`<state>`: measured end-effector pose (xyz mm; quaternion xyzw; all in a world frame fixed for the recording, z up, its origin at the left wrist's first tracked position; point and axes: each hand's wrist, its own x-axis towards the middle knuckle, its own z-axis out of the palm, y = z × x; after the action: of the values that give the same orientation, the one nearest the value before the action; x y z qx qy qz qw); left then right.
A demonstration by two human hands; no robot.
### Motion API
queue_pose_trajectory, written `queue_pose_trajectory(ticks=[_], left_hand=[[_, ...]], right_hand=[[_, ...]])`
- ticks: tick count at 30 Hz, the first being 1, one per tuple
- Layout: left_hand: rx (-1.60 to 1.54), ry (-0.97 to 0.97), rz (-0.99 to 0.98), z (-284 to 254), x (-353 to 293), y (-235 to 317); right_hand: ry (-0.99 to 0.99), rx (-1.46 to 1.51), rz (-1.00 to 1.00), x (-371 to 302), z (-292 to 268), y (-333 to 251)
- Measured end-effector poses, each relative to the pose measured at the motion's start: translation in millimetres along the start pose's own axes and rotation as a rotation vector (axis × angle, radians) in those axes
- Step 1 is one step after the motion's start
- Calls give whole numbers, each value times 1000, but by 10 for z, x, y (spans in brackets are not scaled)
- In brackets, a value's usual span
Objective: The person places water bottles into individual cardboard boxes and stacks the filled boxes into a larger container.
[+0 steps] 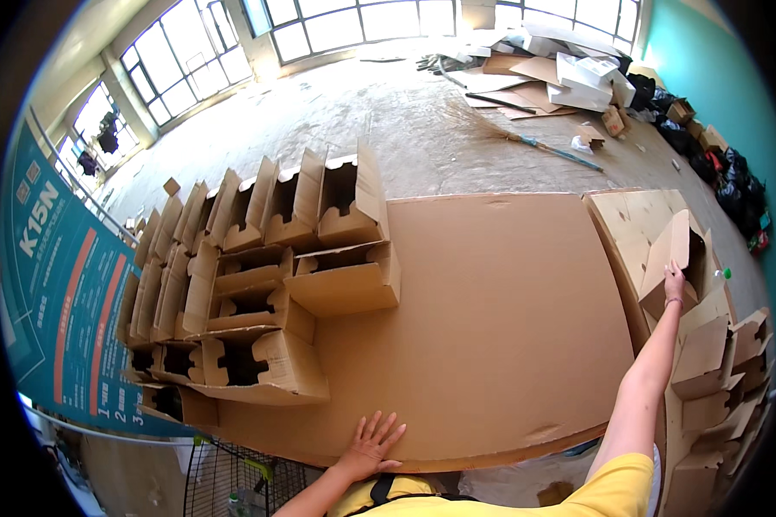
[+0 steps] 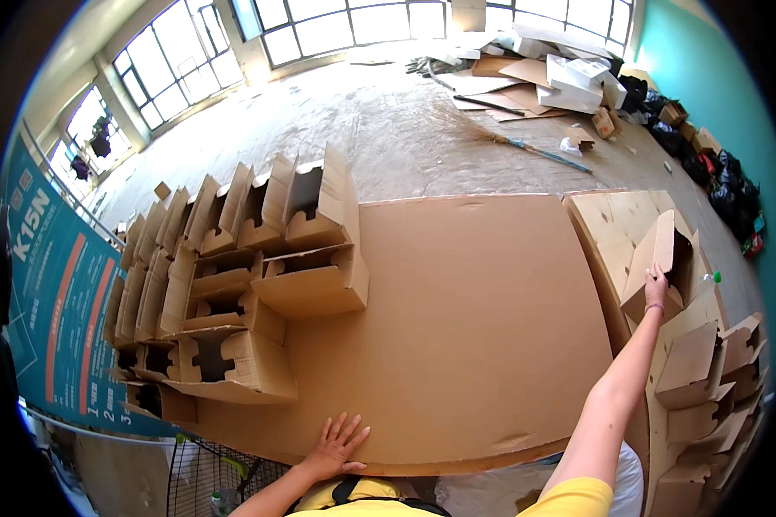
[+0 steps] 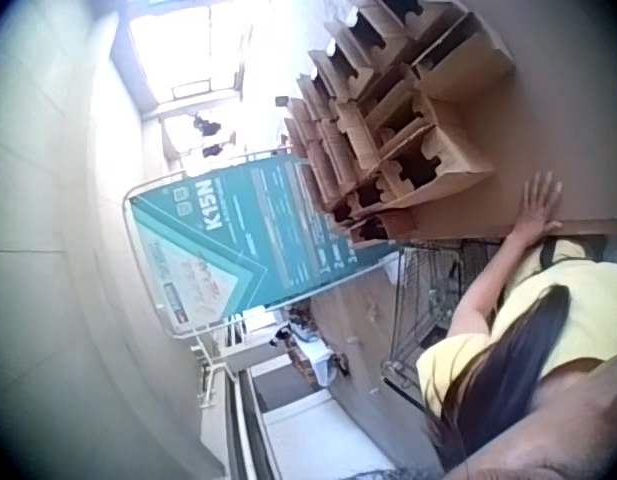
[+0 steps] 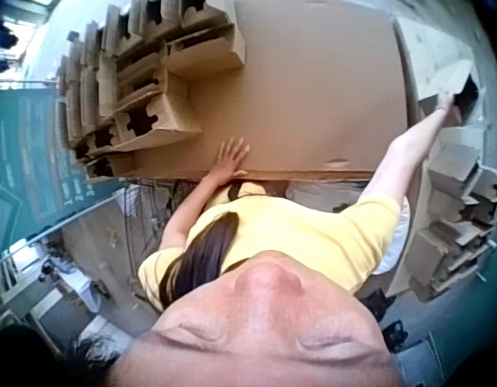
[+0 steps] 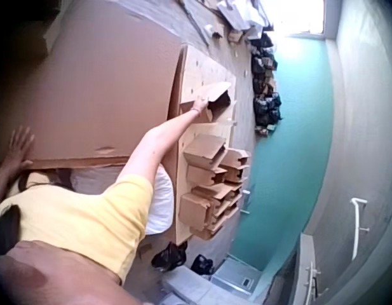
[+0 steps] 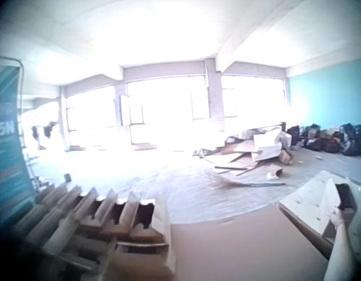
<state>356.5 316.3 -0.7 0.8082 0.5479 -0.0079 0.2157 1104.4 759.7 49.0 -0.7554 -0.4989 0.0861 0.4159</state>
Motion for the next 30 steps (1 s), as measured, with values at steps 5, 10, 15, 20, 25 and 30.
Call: queue_pose_trajectory(ticks=[5, 10, 15, 20, 25, 30], left_hand=[[13, 1, -20, 8, -50, 48], [79, 32, -1, -56, 24, 72], [61, 79, -4, -105, -34, 83], [-118, 275, 28, -26, -82, 79], [-267, 230, -61, 173, -601, 276], [-606, 252, -176, 212, -1748, 169]], right_hand=[[214, 58, -244, -630, -274, -377], [167, 432, -14, -2302, -499, -1233], [-224, 321, -102, -3637, -472, -2026], [-580, 469, -257, -4291, -348, -2559], [-792, 649, -274, -4841, -110, -3075], [-891, 497, -398, -5211, 72, -3198]])
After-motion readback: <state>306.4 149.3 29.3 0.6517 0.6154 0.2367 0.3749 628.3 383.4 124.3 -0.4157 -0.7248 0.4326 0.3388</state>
